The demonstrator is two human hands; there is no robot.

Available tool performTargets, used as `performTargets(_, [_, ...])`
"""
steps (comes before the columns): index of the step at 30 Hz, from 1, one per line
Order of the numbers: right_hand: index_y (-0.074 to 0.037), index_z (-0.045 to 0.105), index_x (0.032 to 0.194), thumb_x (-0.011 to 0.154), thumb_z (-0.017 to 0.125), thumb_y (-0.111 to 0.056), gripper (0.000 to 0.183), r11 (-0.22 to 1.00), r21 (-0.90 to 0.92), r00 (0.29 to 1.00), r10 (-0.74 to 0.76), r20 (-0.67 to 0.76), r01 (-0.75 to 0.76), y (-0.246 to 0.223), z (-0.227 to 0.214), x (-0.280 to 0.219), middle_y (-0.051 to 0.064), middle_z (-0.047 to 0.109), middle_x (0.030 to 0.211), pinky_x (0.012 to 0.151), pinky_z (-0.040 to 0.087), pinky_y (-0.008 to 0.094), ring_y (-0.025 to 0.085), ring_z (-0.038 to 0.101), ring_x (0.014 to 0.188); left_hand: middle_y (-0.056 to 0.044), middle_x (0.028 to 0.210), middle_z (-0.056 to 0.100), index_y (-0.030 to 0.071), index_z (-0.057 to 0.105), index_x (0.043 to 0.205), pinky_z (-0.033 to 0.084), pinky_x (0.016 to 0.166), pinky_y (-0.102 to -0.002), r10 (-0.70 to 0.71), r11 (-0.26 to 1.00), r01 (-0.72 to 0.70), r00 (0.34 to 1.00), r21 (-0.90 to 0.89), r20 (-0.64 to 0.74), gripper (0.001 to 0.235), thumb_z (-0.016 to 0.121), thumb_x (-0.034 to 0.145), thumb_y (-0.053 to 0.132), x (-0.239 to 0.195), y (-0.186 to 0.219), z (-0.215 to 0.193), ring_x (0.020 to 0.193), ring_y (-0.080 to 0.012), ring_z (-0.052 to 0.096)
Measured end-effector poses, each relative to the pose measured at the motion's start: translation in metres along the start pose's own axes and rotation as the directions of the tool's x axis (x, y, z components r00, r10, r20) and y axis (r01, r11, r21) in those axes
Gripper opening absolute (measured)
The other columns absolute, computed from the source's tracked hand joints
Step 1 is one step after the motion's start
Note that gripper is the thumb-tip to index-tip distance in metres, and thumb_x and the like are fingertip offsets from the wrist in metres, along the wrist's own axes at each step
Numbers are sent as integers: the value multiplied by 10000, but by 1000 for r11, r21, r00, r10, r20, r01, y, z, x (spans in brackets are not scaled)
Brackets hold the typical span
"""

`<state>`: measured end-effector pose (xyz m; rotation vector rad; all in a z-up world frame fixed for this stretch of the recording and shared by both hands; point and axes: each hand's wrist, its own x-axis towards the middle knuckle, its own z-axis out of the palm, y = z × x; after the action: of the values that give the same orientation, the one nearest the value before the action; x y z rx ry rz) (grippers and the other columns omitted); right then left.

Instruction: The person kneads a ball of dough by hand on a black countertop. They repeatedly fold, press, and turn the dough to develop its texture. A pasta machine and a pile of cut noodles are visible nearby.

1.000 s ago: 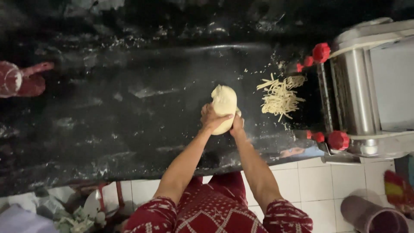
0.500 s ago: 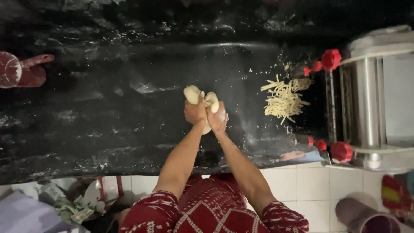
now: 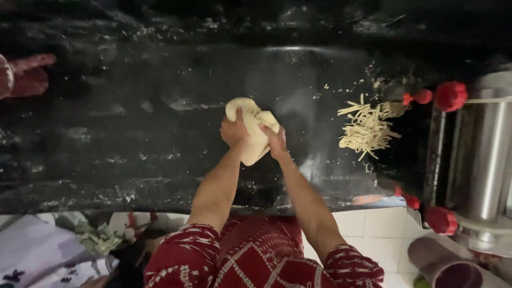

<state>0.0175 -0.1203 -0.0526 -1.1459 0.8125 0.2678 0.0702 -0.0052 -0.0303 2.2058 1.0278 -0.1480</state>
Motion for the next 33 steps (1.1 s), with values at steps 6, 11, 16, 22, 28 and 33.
performTargets(6, [-21,663,1240,777,956,-309,620,970,178,969,124,212,-163,12,-15,32,181,694,1122,914,561,542,346,669,1075,-212,915,747,45,728,948,571,848,-543,-39,999,38,999,-29,-13,558,665,830,587,21,2,9,946,-418,735])
performTargets(11, [-55,664,1265,789,946,-315,611,955,156,938,201,281,-252,11,-13,45,177,709,1171,976,558,569,364,674,1127,-225,864,748,34,727,884,574,799,-556,49,999,-48,998,14,-29,532,641,854,558,39,-4,16,896,-428,742])
performTargets(16, [-62,665,1162,849,876,-362,483,961,111,933,214,290,-254,3,-6,54,163,709,988,642,657,558,373,749,824,-271,908,738,-21,737,955,563,868,-578,157,983,-160,987,88,37,733,432,944,645,50,5,12,936,-458,726])
performTargets(22, [-61,646,1198,877,816,-423,513,990,-141,1000,-8,24,11,-30,20,-5,205,623,944,567,645,458,358,701,764,-232,961,747,41,716,1024,538,859,-590,254,961,-260,964,89,76,677,423,981,649,59,-10,9,964,-448,716])
performTargets(28, [-191,624,1171,933,695,-526,417,636,-659,865,-500,44,401,-3,12,-87,145,746,938,806,595,498,361,739,917,-237,1095,732,60,685,1148,509,954,-618,321,934,-345,925,92,203,635,430,999,623,41,-18,-1,1054,-464,687])
performTargets(33, [-157,663,1059,897,789,-441,350,683,-561,839,-542,40,468,17,-24,-114,66,660,748,642,501,422,190,612,697,-227,1091,735,77,660,1200,517,940,-576,353,935,-355,919,-21,176,555,573,949,564,-8,-30,-46,1036,-468,686])
